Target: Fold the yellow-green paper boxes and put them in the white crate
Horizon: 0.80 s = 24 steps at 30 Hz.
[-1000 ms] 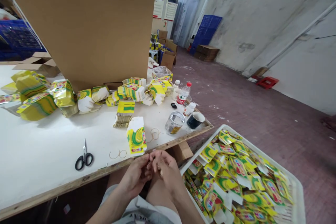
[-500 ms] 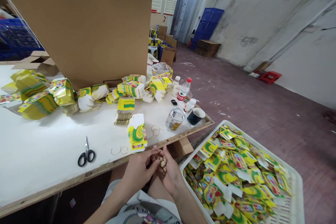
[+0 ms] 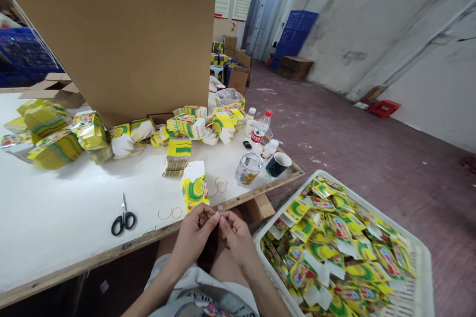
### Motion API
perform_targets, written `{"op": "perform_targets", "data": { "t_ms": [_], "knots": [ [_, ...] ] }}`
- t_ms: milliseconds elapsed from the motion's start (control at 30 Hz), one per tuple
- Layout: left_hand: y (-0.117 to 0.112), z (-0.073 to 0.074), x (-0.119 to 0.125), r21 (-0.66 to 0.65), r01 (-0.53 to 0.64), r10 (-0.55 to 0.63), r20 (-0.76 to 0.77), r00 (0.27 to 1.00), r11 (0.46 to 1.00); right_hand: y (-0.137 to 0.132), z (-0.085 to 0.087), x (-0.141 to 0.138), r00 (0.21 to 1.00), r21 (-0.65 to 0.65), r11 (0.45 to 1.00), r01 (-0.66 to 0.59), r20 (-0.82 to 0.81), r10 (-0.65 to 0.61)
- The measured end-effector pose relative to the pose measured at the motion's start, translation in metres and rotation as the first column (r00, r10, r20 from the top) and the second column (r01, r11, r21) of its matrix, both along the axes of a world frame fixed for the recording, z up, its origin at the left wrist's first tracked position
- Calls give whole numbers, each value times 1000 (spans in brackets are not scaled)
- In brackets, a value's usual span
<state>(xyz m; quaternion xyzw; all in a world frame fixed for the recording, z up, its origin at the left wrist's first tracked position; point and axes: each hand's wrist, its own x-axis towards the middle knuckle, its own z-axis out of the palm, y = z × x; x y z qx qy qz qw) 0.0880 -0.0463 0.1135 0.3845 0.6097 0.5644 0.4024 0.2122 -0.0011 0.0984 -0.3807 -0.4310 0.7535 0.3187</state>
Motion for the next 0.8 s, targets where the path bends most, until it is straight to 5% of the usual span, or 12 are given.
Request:
{"op": "perform_targets", "data": {
  "t_ms": [267,567,800],
  "knots": [
    [-6,-1,-7,-66,240,-248,-208,946,969,1,9,8,995,257,963,-77,84,57],
    [-7,-13,0,96,267,-281,180,943,959,-3,10,16,976,353,911,-215,118,185],
    [-10,-8,6,97,248,-257,93,962,964,-5,8,16,982,412,893,-179,132,136]
  ]
}}
